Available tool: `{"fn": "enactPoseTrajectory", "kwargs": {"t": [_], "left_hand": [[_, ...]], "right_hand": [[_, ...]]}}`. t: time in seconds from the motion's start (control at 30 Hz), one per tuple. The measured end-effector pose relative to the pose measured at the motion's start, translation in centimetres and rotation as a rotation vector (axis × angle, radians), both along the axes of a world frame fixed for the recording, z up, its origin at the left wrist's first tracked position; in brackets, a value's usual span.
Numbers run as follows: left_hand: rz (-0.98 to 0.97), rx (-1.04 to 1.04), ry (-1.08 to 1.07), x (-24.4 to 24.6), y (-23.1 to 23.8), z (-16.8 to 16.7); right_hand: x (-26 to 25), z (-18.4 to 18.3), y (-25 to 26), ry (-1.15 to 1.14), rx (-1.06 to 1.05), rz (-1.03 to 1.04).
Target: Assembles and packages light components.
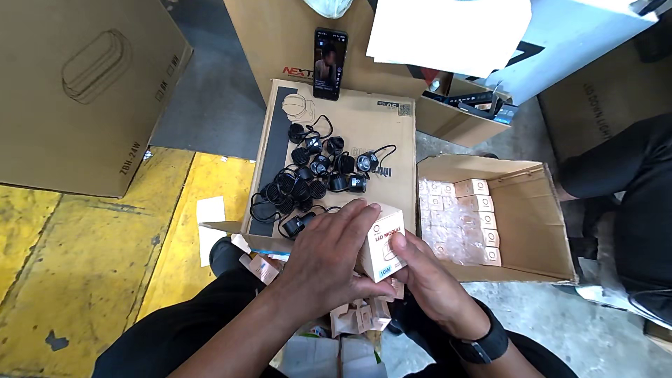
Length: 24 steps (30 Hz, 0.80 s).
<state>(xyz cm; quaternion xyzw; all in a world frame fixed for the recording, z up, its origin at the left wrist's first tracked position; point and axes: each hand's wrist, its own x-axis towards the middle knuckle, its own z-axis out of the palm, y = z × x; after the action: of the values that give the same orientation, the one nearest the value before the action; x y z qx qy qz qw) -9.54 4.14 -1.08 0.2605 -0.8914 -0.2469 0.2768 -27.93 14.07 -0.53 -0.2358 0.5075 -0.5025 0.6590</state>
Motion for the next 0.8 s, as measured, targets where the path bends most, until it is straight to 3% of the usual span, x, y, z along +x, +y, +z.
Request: {"fn": "enactPoseTrajectory", "kwargs": {"t": [0.8], "left_hand": [[0.082, 0.033, -0.041, -0.15, -0.11, 0.13]], "right_hand": [[-0.37, 0.1, 0.14, -0.191, -0.071, 0.025]]}}
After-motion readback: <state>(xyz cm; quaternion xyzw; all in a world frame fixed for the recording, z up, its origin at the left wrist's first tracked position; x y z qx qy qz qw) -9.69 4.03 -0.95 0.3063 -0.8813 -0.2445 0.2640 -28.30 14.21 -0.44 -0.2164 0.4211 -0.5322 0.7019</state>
